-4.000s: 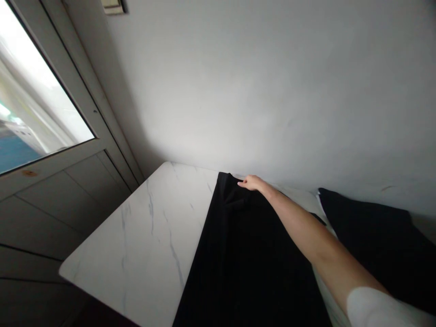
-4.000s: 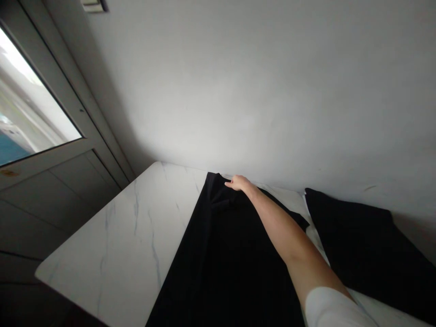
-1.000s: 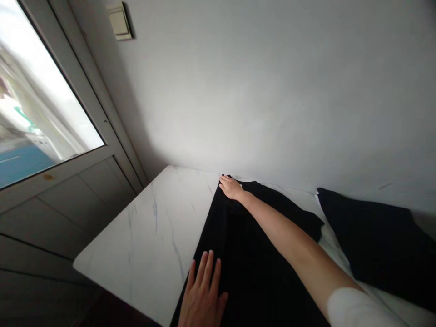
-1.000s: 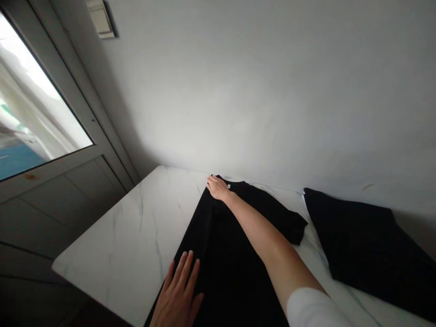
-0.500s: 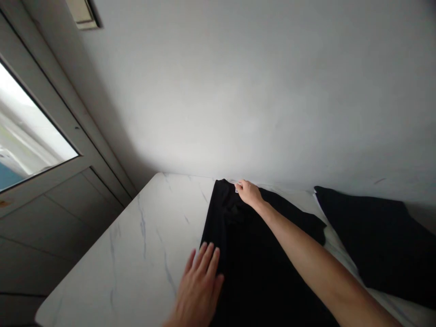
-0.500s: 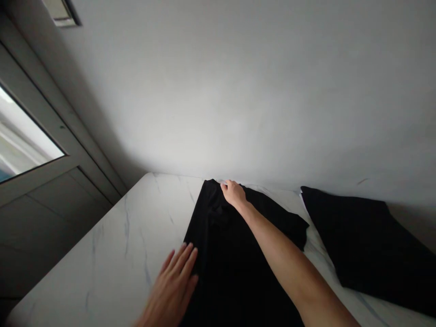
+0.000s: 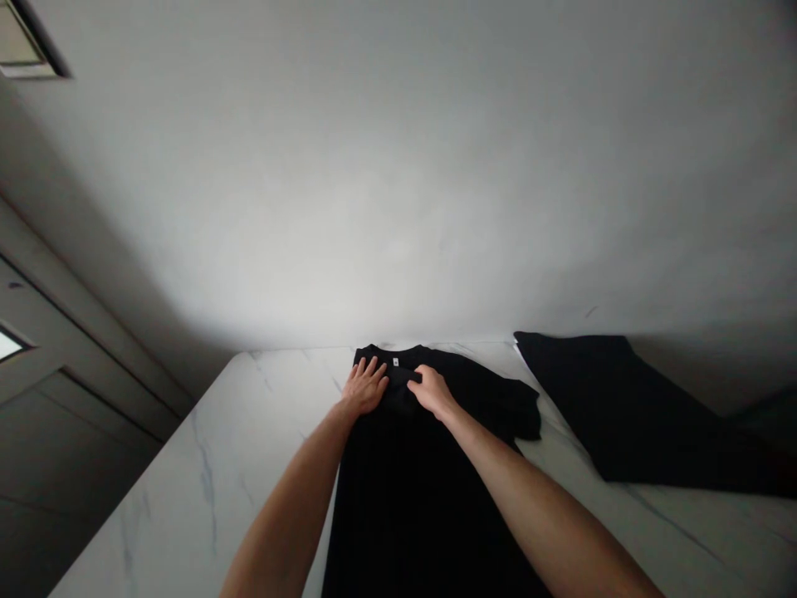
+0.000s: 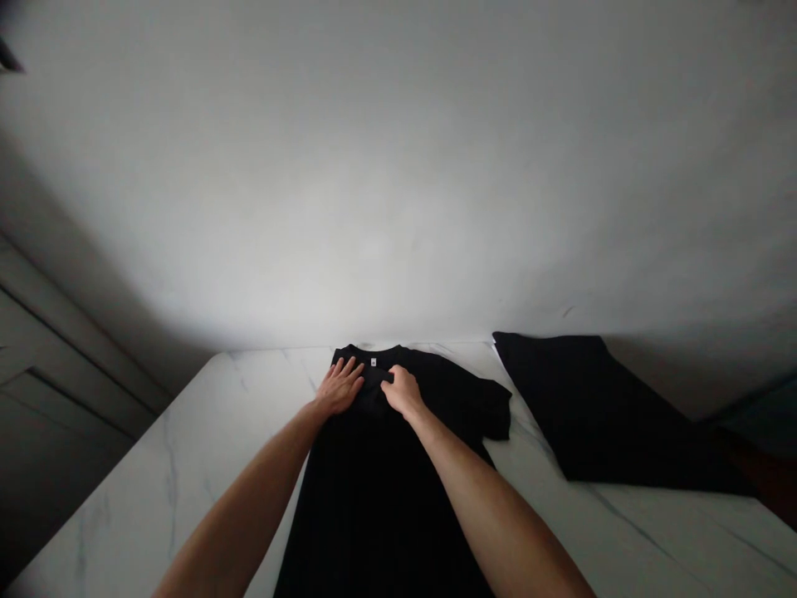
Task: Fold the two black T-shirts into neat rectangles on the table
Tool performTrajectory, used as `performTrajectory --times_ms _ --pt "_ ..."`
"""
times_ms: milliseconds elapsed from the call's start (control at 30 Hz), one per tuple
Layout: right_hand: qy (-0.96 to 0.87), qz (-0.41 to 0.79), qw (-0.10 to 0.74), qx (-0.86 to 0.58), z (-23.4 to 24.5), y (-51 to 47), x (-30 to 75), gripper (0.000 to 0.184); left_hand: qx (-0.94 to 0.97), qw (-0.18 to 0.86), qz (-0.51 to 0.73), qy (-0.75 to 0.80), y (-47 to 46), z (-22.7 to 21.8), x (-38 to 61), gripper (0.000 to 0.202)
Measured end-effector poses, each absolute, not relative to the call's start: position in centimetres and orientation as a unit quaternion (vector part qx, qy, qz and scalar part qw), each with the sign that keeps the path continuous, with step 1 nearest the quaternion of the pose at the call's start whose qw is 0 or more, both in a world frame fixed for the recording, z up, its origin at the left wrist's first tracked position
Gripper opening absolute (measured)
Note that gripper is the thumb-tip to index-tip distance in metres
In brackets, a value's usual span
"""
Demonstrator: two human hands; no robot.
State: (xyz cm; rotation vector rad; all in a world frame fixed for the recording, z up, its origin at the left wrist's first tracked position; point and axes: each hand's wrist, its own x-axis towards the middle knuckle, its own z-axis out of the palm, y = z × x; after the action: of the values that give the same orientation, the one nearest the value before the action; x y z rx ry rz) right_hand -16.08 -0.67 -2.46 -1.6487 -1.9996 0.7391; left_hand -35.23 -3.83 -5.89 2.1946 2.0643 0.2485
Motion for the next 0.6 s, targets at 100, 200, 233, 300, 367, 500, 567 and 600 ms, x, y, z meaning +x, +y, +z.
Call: performTrajectory --times_ms 100,200,233,300,367,500,567,600 --pt "-0.649 0.355 0.284 -0.61 -3.1 -0.9 -15.3 0.028 0.724 0.065 0.076 0.682 -3.9 -6.1 -35.4 0.063" --pt "-0.613 0.406 0.29 -0.613 -3.9 -1.7 -15.1 0.04 0.726 0.07 0.071 0.68 -4.0 -5.8 -35.3 0.076" --pt "-0.618 0.413 0.282 -0.607 -4.0 -2.1 -15.1 0.046 0.726 0.071 0.069 0.68 -4.0 -5.7 -35.3 0.081" --pt "-0.64 0.415 0.269 -0.588 -4.0 -3.0 -14.6 0.057 0.727 0.071 0.063 0.68 -3.9 -5.3 -35.2 0.087" --pt "-0.667 0.389 0.274 -0.573 -3.8 -3.9 -13.1 0.057 0.724 0.076 0.051 0.683 -4.0 -4.8 -35.0 0.084" --pt "-0.696 0.228 0.308 -0.607 -2.8 -4.7 -5.5 0.035 0.704 0.023 0.067 0.707 -5.1 -3.8 -33.1 0.062" --pt "-0.681 0.154 0.324 -0.639 -2.4 -5.3 -1.1 0.031 0.698 -0.01 0.09 0.71 -6.4 -3.7 -31.8 0.06" --pt "-0.675 0.135 0.332 -0.645 -2.3 -5.9 0.8 0.031 0.699 -0.012 0.094 0.708 -7.3 -3.8 -31.1 0.06"
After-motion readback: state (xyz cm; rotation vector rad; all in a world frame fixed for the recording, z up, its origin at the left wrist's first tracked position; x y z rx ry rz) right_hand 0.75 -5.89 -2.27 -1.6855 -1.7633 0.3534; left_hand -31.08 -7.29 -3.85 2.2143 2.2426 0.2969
